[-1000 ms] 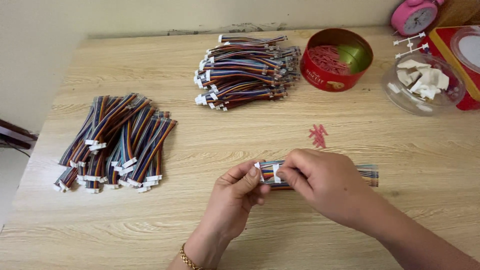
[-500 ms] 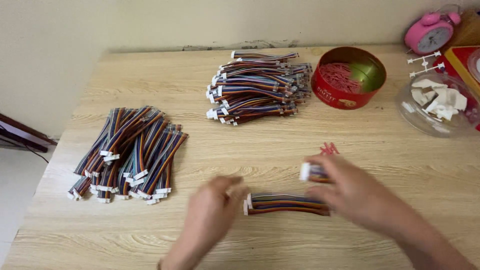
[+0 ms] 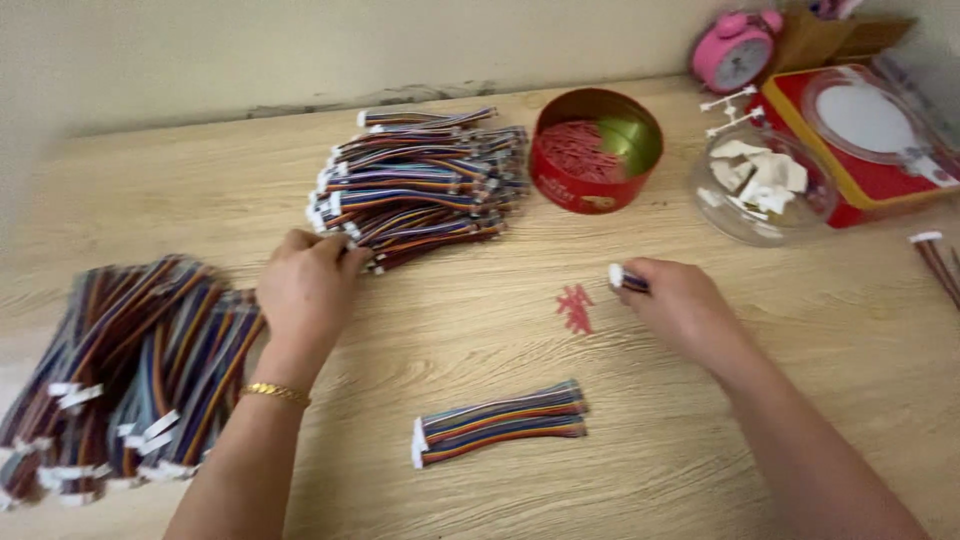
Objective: Bundling sets of multi-colored ribbon cables using small red elastic bands.
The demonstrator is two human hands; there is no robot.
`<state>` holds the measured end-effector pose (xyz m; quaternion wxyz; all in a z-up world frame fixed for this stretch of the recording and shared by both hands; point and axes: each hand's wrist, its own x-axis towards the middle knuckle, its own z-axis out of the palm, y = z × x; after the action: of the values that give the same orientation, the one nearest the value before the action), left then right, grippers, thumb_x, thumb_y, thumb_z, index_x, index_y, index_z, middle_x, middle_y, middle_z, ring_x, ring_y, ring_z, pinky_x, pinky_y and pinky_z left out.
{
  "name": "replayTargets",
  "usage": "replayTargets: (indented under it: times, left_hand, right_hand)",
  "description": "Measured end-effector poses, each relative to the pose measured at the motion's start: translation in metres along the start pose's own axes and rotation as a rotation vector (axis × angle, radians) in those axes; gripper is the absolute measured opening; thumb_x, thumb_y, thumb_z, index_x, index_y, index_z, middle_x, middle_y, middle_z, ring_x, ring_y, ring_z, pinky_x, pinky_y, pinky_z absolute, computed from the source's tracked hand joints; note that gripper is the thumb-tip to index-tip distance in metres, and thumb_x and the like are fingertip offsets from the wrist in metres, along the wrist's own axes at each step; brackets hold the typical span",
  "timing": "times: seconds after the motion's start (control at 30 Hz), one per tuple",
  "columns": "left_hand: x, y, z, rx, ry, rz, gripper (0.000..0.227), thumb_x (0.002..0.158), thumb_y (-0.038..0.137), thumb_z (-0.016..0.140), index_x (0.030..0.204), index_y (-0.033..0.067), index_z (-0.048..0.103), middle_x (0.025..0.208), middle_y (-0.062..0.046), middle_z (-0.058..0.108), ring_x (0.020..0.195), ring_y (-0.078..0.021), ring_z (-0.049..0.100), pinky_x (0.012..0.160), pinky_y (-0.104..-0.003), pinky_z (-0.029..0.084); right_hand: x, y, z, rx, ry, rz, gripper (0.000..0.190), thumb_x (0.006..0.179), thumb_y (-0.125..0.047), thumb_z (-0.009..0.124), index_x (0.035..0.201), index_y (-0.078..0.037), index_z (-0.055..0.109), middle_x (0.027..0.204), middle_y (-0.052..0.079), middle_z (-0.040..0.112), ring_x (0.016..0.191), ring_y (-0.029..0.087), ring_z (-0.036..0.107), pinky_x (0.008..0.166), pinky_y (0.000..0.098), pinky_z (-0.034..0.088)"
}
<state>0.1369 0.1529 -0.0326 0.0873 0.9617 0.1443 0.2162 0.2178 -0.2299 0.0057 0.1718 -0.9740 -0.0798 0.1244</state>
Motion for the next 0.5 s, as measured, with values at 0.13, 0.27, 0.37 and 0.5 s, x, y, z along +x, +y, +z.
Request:
replayTargets:
  times: [0.13,0.27,0.37,0.5]
  left_hand:
    - [0.000,0.008,-0.010,-0.061,0.114,0.013,0.029,0.088,0.040,0.080,0.102,0.0144,0.082,0.099,-0.009,0.072,0.087,-0.0298,0.069,0.073,-0.045,0.057]
    - [0.000,0.018,-0.035,-0.087,0.221,0.054,0.023,0.096,0.036,0.079,0.102,0.0146,0.084,0.094,-0.008,0.073,0.079,-0.0279,0.070,0.066,-0.042,0.055]
    - [-0.001,0.029,-0.061,-0.173,0.261,0.065,0.020,0.100,0.030,0.081,0.107,0.0108,0.083,0.088,-0.011,0.073,0.071,-0.0242,0.069,0.061,-0.038,0.054]
    - [-0.013,0.044,-0.093,-0.468,0.231,0.018,0.016,0.100,0.016,0.081,0.109,0.0030,0.079,0.085,-0.009,0.075,0.068,-0.0129,0.069,0.059,-0.028,0.053]
  right_hand:
    - [-0.002,-0.019,0.000,0.052,-0.134,0.114,0.032,0.094,-0.037,0.061,0.119,-0.020,0.073,0.097,0.009,0.078,0.085,0.028,0.077,0.079,0.0420,0.061]
    - [0.004,-0.025,0.006,-0.068,-0.037,-0.100,0.034,0.091,-0.041,0.068,0.110,-0.014,0.076,0.097,0.012,0.076,0.087,0.029,0.073,0.081,0.0429,0.056]
    - [0.007,-0.029,0.007,-0.180,-0.115,-0.041,0.038,0.092,-0.045,0.068,0.106,-0.011,0.074,0.096,0.012,0.076,0.088,0.029,0.074,0.083,0.0423,0.056]
    - [0.014,-0.016,0.018,-0.221,-0.115,-0.088,0.025,0.089,-0.030,0.068,0.104,-0.010,0.073,0.096,0.012,0.075,0.091,0.029,0.072,0.083,0.0438,0.056]
